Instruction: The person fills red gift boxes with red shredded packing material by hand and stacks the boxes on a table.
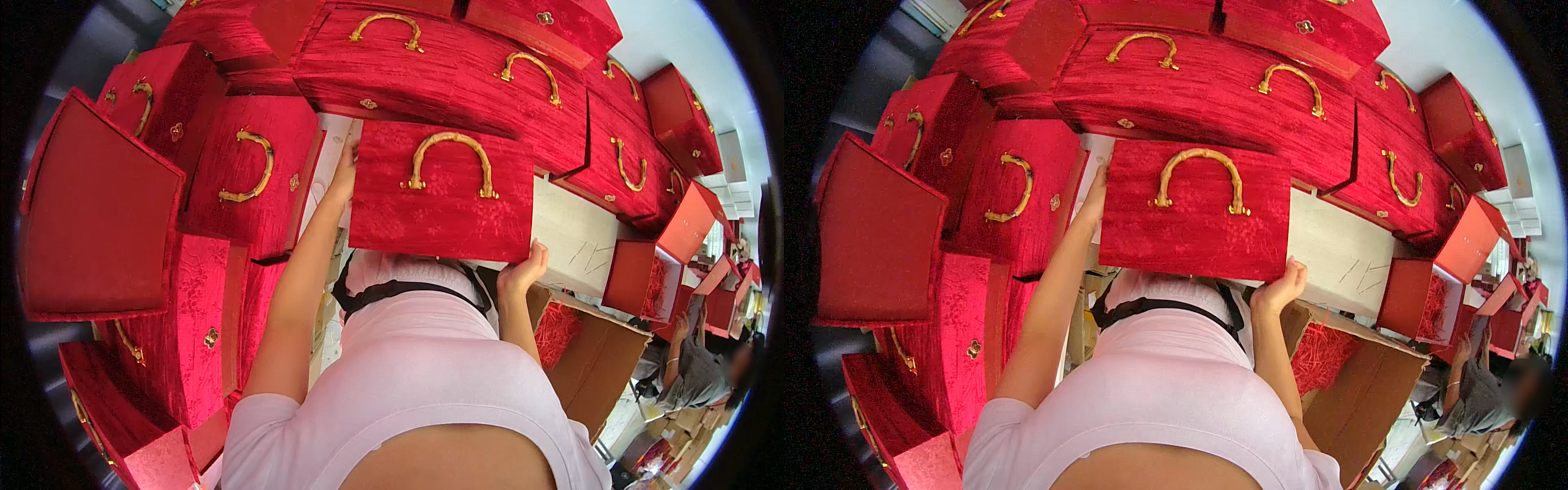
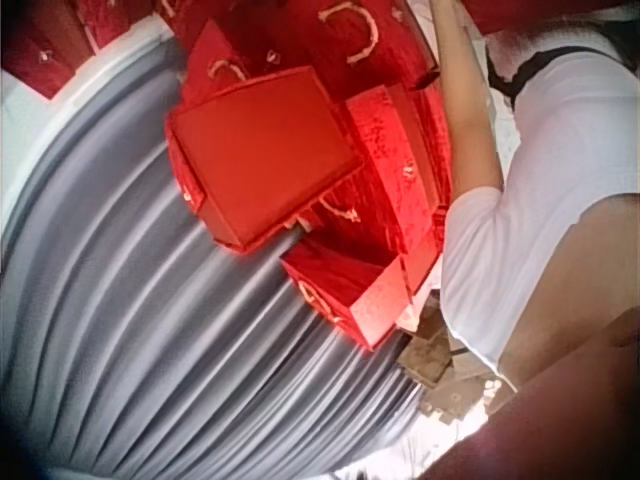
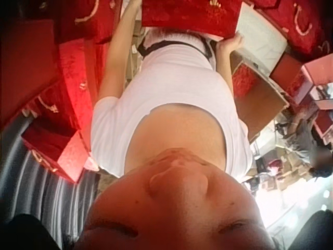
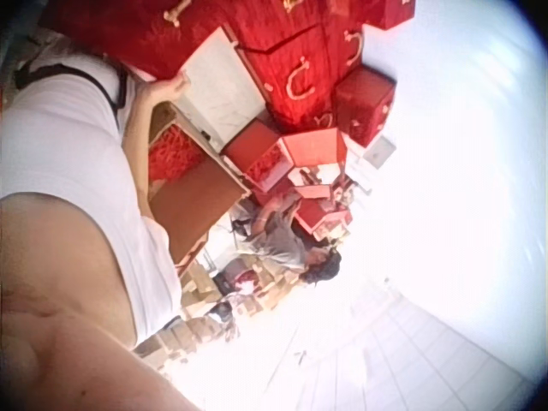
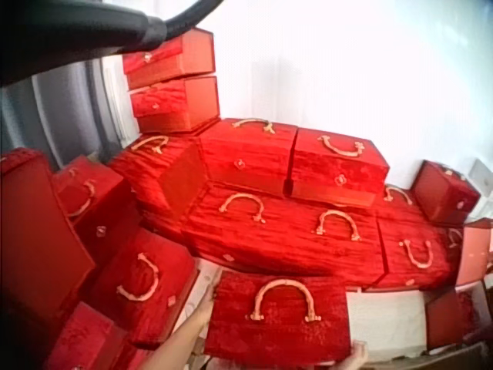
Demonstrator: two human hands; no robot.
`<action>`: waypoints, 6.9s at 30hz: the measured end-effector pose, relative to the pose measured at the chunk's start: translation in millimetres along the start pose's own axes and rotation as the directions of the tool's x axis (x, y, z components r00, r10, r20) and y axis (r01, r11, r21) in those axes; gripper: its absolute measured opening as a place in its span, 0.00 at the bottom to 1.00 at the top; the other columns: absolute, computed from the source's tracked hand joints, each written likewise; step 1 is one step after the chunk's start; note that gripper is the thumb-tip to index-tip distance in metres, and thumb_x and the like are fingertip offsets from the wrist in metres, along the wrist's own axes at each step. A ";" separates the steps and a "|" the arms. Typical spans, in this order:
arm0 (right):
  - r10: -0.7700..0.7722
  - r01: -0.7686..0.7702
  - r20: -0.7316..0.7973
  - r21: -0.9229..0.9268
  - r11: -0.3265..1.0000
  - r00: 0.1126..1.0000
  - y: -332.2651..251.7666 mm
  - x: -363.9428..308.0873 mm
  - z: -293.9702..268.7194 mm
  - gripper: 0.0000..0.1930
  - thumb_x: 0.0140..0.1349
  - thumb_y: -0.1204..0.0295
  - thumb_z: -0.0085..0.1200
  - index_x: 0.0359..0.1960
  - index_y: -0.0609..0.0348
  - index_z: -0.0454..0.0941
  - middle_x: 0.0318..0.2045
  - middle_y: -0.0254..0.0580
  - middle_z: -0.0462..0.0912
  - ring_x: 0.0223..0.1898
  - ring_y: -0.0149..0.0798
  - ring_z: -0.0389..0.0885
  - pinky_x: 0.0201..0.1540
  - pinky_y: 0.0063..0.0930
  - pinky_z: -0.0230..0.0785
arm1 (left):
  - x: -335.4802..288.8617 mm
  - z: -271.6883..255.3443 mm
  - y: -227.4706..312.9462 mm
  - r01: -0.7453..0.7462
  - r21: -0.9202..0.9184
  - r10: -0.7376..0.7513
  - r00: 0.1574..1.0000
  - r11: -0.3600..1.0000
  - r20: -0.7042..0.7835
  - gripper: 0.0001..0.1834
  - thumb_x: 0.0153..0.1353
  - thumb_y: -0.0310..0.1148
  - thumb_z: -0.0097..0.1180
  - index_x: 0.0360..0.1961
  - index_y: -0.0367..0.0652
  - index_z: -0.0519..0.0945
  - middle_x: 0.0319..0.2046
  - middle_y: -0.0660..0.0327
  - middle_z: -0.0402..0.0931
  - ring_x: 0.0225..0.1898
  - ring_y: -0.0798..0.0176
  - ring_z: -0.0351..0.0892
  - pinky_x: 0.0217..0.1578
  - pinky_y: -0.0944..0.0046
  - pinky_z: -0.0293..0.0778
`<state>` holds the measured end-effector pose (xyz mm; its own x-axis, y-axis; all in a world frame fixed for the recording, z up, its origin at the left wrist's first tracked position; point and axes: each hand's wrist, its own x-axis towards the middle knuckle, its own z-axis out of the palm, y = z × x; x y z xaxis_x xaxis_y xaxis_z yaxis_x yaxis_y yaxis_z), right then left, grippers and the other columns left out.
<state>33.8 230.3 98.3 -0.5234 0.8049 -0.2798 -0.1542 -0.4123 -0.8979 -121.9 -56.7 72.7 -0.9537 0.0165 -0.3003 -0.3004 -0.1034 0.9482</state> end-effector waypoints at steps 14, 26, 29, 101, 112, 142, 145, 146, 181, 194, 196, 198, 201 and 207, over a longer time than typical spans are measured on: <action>-0.018 0.004 -0.077 -0.186 0.982 0.997 22.3 -2.0 -59.2 0.04 0.60 0.70 0.45 0.30 0.53 0.64 0.21 0.30 0.68 0.24 0.27 0.66 0.30 0.22 0.61 | -92.0 -36.3 2.2 0.017 -0.139 -0.017 1.000 0.990 0.000 0.28 0.63 0.51 0.39 0.56 0.41 0.63 0.54 0.57 0.64 0.54 0.62 0.64 0.55 0.59 0.58; 0.698 -0.728 0.434 -0.127 0.674 0.570 62.5 -62.7 -24.7 0.17 0.57 0.63 0.55 0.45 0.50 0.65 0.45 0.33 0.73 0.46 0.34 0.71 0.44 0.30 0.63 | -140.5 -34.9 -23.7 -0.135 0.336 0.115 0.990 0.932 0.078 0.12 0.54 0.30 0.57 0.36 0.37 0.69 0.36 0.57 0.71 0.39 0.65 0.72 0.40 0.65 0.70; 0.666 -0.721 0.430 -0.049 0.691 0.609 66.5 -79.4 -18.0 0.12 0.59 0.62 0.53 0.40 0.48 0.66 0.42 0.32 0.75 0.45 0.35 0.72 0.43 0.32 0.64 | -136.1 -39.9 -23.4 -0.196 0.472 0.139 0.978 0.860 0.153 0.13 0.56 0.28 0.55 0.39 0.34 0.68 0.36 0.56 0.73 0.37 0.66 0.73 0.39 0.67 0.70; 0.335 0.918 0.909 -0.111 -0.381 0.249 -73.5 20.2 339.2 0.25 0.58 0.57 0.48 0.54 0.59 0.67 0.51 0.53 0.71 0.48 0.52 0.73 0.52 0.44 0.62 | -197.1 -18.7 54.4 -0.594 0.533 0.343 0.796 0.603 0.498 0.20 0.53 0.29 0.54 0.50 0.44 0.70 0.54 0.51 0.59 0.59 0.50 0.56 0.58 0.51 0.53; 0.131 0.380 0.751 0.168 0.909 -0.647 -16.6 -238.4 389.3 0.38 0.46 0.89 0.49 0.62 0.57 0.52 0.57 0.42 0.63 0.54 0.37 0.66 0.47 0.27 0.67 | -313.2 -90.7 297.7 -0.345 0.910 0.961 0.225 0.230 -0.157 0.30 0.42 0.43 0.61 0.46 0.36 0.75 0.51 0.52 0.63 0.47 0.56 0.64 0.47 0.60 0.64; -0.247 0.263 0.815 0.431 0.863 -0.524 -97.7 -338.6 394.0 0.27 0.46 0.90 0.36 0.49 0.59 0.73 0.44 0.41 0.79 0.29 0.20 0.72 0.29 0.13 0.65 | -351.2 -125.2 168.2 0.355 0.603 0.670 -0.095 0.714 -0.736 0.10 0.50 0.25 0.59 0.26 0.34 0.68 0.39 0.41 0.74 0.42 0.44 0.75 0.44 0.55 0.69; -0.501 0.151 0.703 0.644 0.750 -0.505 -88.4 -350.4 392.2 0.26 0.44 0.88 0.40 0.48 0.60 0.73 0.44 0.51 0.77 0.44 0.43 0.77 0.45 0.30 0.70 | -358.4 -127.3 157.3 0.503 0.658 0.802 -0.131 0.561 -0.583 0.09 0.51 0.27 0.59 0.23 0.34 0.73 0.26 0.49 0.72 0.34 0.46 0.74 0.40 0.52 0.69; -0.544 0.103 0.699 0.653 0.751 -0.465 -82.9 -349.6 391.2 0.26 0.44 0.87 0.40 0.49 0.61 0.72 0.45 0.53 0.76 0.46 0.46 0.76 0.48 0.33 0.69 | -358.3 -128.4 155.5 0.534 0.674 0.842 -0.155 0.511 -0.516 0.07 0.52 0.26 0.59 0.25 0.35 0.73 0.28 0.51 0.72 0.36 0.48 0.72 0.41 0.55 0.68; -0.648 0.463 0.090 -0.773 0.433 0.756 -86.7 -131.7 -135.4 0.27 0.46 0.75 0.59 0.50 0.61 0.66 0.52 0.47 0.67 0.54 0.44 0.65 0.52 0.38 0.59 | -108.9 -43.8 2.1 -0.075 0.131 0.065 0.995 0.988 0.079 0.23 0.65 0.36 0.43 0.59 0.41 0.58 0.56 0.56 0.57 0.54 0.60 0.63 0.49 0.56 0.72; 0.689 -0.769 -0.408 -0.533 0.353 0.599 9.1 40.8 -339.0 0.64 0.37 0.38 0.61 0.64 0.36 0.21 0.67 0.46 0.28 0.67 0.54 0.34 0.60 0.65 0.37 | -184.4 -104.9 5.6 -0.078 0.530 0.100 0.995 0.844 -0.013 0.15 0.64 0.30 0.43 0.52 0.43 0.64 0.53 0.63 0.64 0.46 0.68 0.69 0.43 0.69 0.69; 0.792 -0.774 -0.329 -0.576 0.263 0.514 110.8 37.6 -398.9 0.55 0.43 0.37 0.55 0.66 0.37 0.34 0.67 0.38 0.41 0.66 0.48 0.41 0.57 0.69 0.37 | -185.2 -84.4 10.7 -0.013 0.522 0.037 0.999 0.853 -0.036 0.14 0.63 0.30 0.43 0.51 0.44 0.65 0.52 0.63 0.65 0.45 0.69 0.70 0.42 0.70 0.69; 0.835 -0.791 -0.227 -0.511 0.337 0.502 175.3 2.0 -388.9 0.48 0.46 0.41 0.54 0.64 0.40 0.40 0.63 0.37 0.47 0.62 0.46 0.47 0.55 0.63 0.42 | -189.3 -68.2 9.6 0.001 0.545 -0.007 1.000 0.838 0.008 0.14 0.63 0.29 0.44 0.50 0.44 0.66 0.51 0.63 0.65 0.44 0.69 0.71 0.40 0.70 0.70; 0.824 -0.810 -0.108 -0.295 0.507 0.556 217.8 -34.6 -372.1 0.39 0.51 0.46 0.52 0.61 0.46 0.49 0.58 0.37 0.56 0.56 0.42 0.56 0.52 0.53 0.50 | -191.0 -38.0 9.1 -0.075 0.568 0.013 0.994 0.820 0.113 0.13 0.62 0.27 0.44 0.49 0.42 0.66 0.48 0.63 0.67 0.38 0.70 0.72 0.37 0.72 0.70; 0.766 -0.759 0.088 -0.102 0.643 0.637 185.1 -39.0 -438.1 0.23 0.60 0.57 0.48 0.54 0.56 0.67 0.47 0.36 0.74 0.43 0.34 0.74 0.46 0.33 0.66 | -181.3 25.3 1.8 -0.105 0.451 -0.061 0.939 0.886 0.338 0.11 0.61 0.24 0.43 0.46 0.39 0.67 0.44 0.63 0.69 0.37 0.71 0.72 0.37 0.73 0.69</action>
<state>392.8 309.6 -205.9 -0.5247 0.1590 -0.8363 0.3836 -0.8328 -0.3991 50.1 -34.7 131.4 -0.8825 0.3581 -0.3049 -0.1732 0.3552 0.9186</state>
